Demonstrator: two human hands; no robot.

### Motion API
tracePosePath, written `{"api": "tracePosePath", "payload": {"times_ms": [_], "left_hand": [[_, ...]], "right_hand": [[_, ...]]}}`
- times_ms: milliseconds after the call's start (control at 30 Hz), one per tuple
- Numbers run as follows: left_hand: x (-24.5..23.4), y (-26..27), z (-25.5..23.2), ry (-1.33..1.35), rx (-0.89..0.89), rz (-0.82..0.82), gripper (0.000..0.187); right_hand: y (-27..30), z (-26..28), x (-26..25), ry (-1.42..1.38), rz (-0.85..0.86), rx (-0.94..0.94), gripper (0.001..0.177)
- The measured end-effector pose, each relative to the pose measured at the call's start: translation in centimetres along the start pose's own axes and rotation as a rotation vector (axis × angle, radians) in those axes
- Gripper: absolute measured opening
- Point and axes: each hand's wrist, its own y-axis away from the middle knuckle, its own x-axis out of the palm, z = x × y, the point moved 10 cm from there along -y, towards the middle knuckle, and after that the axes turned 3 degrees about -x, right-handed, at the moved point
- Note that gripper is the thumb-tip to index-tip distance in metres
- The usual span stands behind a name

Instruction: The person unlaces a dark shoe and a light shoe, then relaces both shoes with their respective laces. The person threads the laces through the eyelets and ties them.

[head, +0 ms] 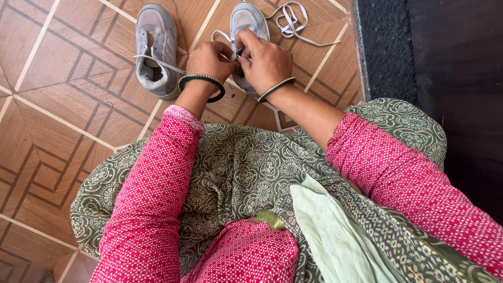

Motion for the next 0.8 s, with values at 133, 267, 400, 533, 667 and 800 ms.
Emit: {"api": "tracePosePath", "payload": {"times_ms": [133,267,400,533,667,800], "left_hand": [[-0.14,0.04,-0.42,0.004,0.017,0.022,0.029],[-0.22,0.01,-0.43,-0.02,0.01,0.014,0.028],[-0.24,0.06,-0.55,-0.035,0.039,0.007,0.028],[-0.04,-0.14,-0.38,-0.004,0.04,0.031,0.029],[0.14,-0.25,-0.09,0.002,0.043,0.047,0.032],[0.13,-0.25,-1.03,0.01,0.143,0.063,0.03]], "right_hand": [[-0.09,-0.3,0.34,-0.003,0.003,0.002,0.025],[-0.13,-0.19,0.12,-0.01,-0.013,-0.013,0.026],[-0.26,-0.08,0.35,-0.006,0.024,-0.028,0.027],[-0.42,-0.19,0.46,0.007,0.033,-0.024,0.027],[-0.29,-0.04,0.36,-0.002,0.011,-0.027,0.027],[-0.29,0.45,0.07,0.052,-0.032,-0.107,0.028]]}}
